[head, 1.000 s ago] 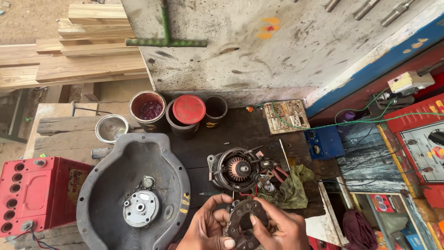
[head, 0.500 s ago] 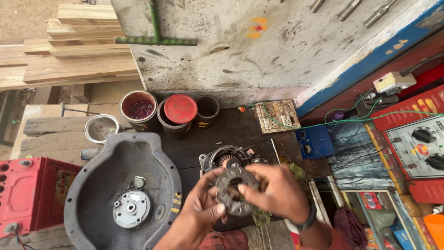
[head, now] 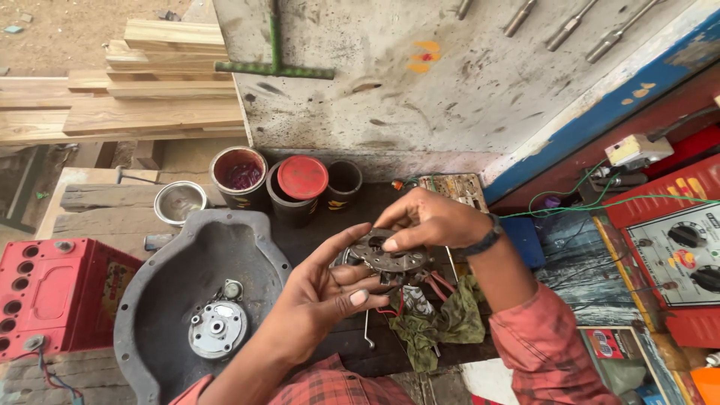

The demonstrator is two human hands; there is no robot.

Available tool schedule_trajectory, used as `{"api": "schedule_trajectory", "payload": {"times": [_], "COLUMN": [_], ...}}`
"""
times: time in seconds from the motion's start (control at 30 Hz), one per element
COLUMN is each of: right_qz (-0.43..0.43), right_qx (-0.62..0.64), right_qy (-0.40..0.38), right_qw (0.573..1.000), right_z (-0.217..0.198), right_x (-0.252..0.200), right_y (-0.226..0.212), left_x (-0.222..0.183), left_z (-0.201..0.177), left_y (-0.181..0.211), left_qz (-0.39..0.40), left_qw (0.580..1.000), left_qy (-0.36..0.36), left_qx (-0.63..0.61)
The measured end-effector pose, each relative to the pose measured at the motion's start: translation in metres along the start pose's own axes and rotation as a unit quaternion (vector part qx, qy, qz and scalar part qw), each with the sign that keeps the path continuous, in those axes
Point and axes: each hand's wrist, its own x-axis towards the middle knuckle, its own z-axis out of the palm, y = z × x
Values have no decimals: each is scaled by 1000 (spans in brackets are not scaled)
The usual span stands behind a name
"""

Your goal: The recorder is repairing an alternator, disassembling it and checking internal components on a workbench.

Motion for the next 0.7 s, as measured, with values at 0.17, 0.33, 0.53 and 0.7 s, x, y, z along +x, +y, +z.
{"api": "schedule_trajectory", "payload": {"times": [0.17, 0.33, 0.53, 0.7], "right_qz": [-57, -79, -102, -201], "right_qx": [52, 124, 203, 356], "right_qy": [41, 113, 162, 144], "right_qw": [996, 983, 960, 901], "right_z": [16, 38, 54, 65], "right_x": [-5, -21, -44, -51], "right_y": [-8, -6, 8, 15], "left_x": [7, 2, 4, 5], "left_z": [-2, -10, -12, -15], "left_y": [-6, -22, -27, -24], "left_qz": [75, 110, 125, 124], "left_qw": [994, 990, 990, 992], "left_qy": [11, 26, -5, 25], "left_qx": [81, 86, 73, -16]}}
